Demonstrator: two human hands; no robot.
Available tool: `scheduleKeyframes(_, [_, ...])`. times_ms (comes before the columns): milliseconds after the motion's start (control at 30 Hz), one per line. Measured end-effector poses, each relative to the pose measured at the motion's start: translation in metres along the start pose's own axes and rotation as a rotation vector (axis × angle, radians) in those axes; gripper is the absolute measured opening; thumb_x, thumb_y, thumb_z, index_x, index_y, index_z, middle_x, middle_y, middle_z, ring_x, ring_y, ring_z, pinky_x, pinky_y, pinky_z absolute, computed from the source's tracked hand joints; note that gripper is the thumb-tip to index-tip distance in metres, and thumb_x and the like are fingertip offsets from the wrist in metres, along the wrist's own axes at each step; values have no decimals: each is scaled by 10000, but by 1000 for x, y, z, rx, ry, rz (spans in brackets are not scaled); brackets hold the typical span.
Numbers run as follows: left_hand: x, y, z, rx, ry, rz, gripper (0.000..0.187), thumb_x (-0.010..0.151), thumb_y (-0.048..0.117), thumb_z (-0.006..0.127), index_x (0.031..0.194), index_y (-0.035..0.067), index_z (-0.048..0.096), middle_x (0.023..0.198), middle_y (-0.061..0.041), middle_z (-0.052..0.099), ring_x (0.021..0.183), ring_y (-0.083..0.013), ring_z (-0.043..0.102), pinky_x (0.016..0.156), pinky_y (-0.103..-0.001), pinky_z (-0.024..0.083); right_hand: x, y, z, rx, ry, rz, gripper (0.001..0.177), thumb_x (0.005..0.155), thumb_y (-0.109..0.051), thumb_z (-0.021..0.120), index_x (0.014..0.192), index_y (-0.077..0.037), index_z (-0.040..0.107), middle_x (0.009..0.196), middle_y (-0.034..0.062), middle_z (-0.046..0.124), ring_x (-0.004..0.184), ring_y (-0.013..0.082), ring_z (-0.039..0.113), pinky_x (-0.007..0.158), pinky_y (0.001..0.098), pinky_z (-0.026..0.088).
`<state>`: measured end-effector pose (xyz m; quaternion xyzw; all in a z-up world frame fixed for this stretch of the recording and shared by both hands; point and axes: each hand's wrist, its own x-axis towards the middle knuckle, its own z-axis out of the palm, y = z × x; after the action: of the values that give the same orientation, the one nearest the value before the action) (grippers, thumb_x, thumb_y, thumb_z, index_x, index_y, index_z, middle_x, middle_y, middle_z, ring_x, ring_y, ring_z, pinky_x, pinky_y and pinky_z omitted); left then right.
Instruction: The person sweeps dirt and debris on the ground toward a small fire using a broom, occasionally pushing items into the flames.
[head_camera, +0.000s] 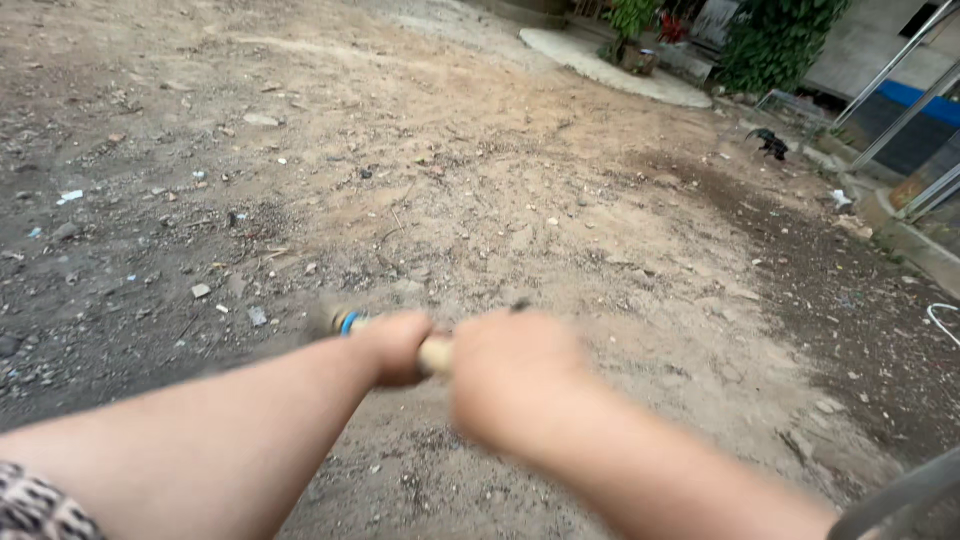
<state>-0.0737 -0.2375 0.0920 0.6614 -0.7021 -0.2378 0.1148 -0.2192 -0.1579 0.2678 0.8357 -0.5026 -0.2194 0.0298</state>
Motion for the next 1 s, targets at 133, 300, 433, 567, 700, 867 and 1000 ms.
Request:
scheduleKeyframes(133, [-71,-74,32,103,-161,-250,220,830,252,704,1041,308,735,1138,53,763,1182,-176,674,1038,-413,473,31,-45,39,132,-126,-255,257,835,-207,738,1061,-85,744,1035,137,760,973,296,757,847,428,608])
scheduleKeyframes(300, [-176,-133,17,207,-296,-577,355,848,176,676,1110,406,742,1133,96,772,1189,-130,685,1081,-356,460,39,-116,71,308,-169,-488,474,819,-473,786,1051,-60,767,1019,185,750,970,354,733,860,463,581])
scheduleKeyframes(433, [-169,-123,-21,267,-305,-641,342,870,174,683,1143,372,736,1128,76,767,1186,-130,692,1096,-388,419,61,-104,49,321,-137,-442,505,795,-539,762,1072,-117,763,1035,131,742,985,315,723,868,453,576])
scheduleKeyframes(567, [-102,-70,-43,176,-244,-372,312,873,246,696,1143,393,746,1094,40,759,1109,-172,704,1097,-413,418,40,-33,16,466,-165,-148,425,799,-529,765,1151,-294,742,987,61,763,951,254,737,884,406,566])
scheduleKeyframes(700, [-36,-10,-55,176,-183,13,318,863,147,673,1116,321,755,1083,20,740,1125,-167,658,1101,-460,321,8,-3,-26,282,-286,233,341,909,-474,694,1180,-270,726,1001,50,788,950,212,766,888,377,567])
scheduleKeyframes(867, [6,-21,-50,118,-154,141,318,865,146,649,1091,345,751,1106,39,750,1141,-170,662,1097,-464,340,28,-49,-29,173,-162,274,326,911,-443,724,1125,-198,703,1033,61,744,994,279,724,881,424,574])
scheduleKeyframes(1000, [-13,-97,-35,25,-217,-41,196,874,228,688,1045,299,754,1105,31,750,1126,-187,688,1033,-452,452,67,-80,-35,149,-210,10,307,847,-336,734,1046,-102,736,1029,115,753,973,292,739,873,426,589])
